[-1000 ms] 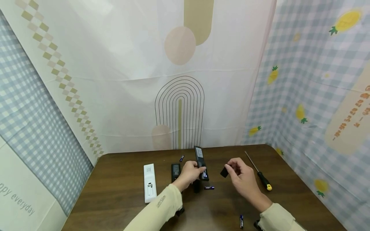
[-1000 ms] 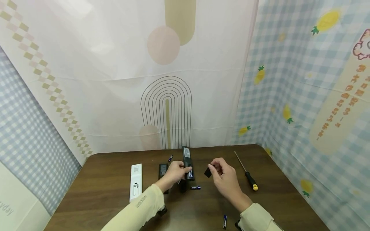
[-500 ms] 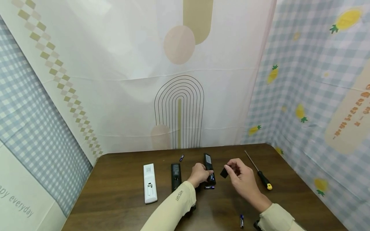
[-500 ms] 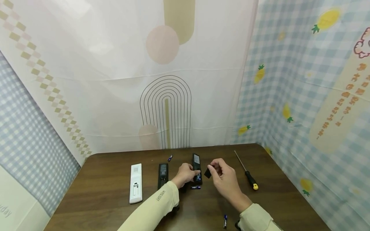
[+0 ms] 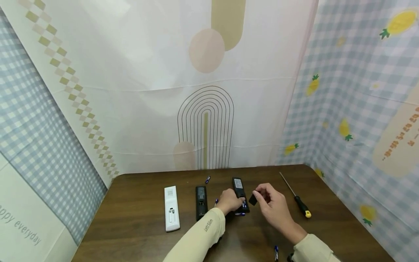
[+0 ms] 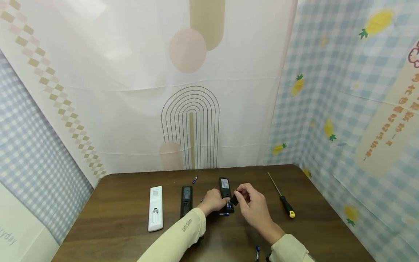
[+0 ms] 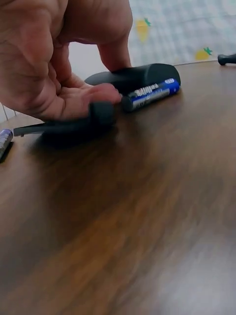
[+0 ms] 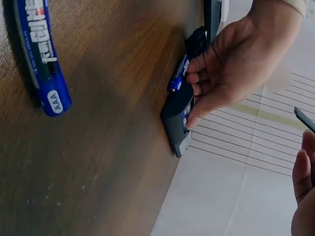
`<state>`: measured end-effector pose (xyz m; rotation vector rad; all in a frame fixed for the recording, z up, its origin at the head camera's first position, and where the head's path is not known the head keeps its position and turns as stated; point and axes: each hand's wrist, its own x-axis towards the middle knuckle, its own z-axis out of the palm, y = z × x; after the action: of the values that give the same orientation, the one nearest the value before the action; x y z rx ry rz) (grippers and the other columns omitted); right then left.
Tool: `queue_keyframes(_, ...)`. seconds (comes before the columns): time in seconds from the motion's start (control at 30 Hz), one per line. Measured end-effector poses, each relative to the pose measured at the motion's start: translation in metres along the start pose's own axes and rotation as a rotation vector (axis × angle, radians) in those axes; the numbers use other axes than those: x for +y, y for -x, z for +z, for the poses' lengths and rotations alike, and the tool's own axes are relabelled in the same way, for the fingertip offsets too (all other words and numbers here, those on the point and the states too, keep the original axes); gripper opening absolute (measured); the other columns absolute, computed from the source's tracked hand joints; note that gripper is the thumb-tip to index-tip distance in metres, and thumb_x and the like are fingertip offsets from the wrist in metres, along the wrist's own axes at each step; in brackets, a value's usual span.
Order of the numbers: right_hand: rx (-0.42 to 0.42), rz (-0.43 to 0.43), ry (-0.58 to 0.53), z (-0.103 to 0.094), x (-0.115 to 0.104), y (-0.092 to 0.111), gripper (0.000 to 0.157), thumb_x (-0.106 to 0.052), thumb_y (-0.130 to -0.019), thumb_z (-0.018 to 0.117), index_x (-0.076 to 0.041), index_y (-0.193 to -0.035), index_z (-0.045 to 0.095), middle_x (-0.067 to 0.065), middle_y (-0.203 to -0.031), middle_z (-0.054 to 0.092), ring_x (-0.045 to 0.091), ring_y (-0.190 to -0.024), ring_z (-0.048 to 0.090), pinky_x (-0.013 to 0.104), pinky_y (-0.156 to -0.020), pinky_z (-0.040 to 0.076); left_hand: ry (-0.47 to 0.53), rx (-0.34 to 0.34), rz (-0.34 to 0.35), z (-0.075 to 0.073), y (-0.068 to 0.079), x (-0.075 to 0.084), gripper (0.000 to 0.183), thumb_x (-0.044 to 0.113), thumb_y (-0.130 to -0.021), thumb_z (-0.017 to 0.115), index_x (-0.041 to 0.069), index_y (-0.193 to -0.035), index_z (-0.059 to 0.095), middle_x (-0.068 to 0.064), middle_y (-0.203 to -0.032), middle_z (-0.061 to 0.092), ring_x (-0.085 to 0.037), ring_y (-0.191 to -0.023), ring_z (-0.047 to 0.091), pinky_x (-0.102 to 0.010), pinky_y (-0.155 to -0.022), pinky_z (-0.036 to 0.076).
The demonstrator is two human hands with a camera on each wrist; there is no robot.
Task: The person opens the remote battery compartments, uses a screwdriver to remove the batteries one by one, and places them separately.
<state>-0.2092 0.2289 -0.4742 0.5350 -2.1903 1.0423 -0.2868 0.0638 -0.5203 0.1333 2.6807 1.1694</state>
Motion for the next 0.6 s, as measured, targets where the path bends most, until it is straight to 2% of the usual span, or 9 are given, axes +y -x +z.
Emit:
queue_keyframes(0.13, 0.056, 0.004, -0.005, -0.001, 0.0, 0.001, 0.029, 0.007, -0.094, 0.075, -0.008, -0.118, 0.066, -0.002, -0.086, 0.067, -0.002, -0.064, 0.053, 0.015, -0.053, 0.045, 0.038, -0.01, -0.02, -0.003, 0.001, 0.002, 0.04, 0.038, -0.098, 0.078, -0.001, -0.104, 0.072, -0.01, -0.087, 0.07, -0.021, -0.073, 0.066, -0.038, -0.067, 0.057)
queue_keyframes(0.27, 0.121, 0.026, -0.023, -0.003, 0.0, 0.0, 0.041, 0.009, -0.093, 0.075, -0.006, -0.129, 0.063, 0.002, -0.086, 0.068, -0.001, -0.06, 0.052, 0.015, -0.051, 0.042, 0.045, -0.006, -0.018, -0.006, 0.005, 0.001, 0.037, 0.036, -0.098, 0.078, 0.0, -0.101, 0.072, -0.01, -0.087, 0.069, -0.021, -0.073, 0.064, -0.039, -0.067, 0.057)
queue_keyframes(0.43, 0.138, 0.061, -0.028, -0.007, 0.002, -0.002, 0.039, 0.009, -0.095, 0.073, -0.004, -0.13, 0.062, 0.003, -0.085, 0.068, -0.002, -0.058, 0.05, 0.016, -0.05, 0.041, 0.036, -0.003, -0.004, -0.009, 0.007, 0.002, 0.036, 0.037, -0.099, 0.077, 0.001, -0.098, 0.071, -0.01, -0.086, 0.068, -0.021, -0.073, 0.063, -0.039, -0.068, 0.056)
queue_keyframes(0.6, 0.119, 0.097, -0.038, -0.01, 0.002, -0.001, 0.033, 0.005, -0.099, 0.07, -0.003, -0.13, 0.06, 0.002, -0.086, 0.067, -0.003, -0.057, 0.052, 0.016, -0.05, 0.044, 0.043, 0.0, -0.003, -0.008, 0.007, 0.002, 0.038, 0.036, -0.098, 0.078, -0.002, -0.103, 0.071, -0.012, -0.088, 0.069, -0.021, -0.074, 0.065, -0.038, -0.068, 0.058)
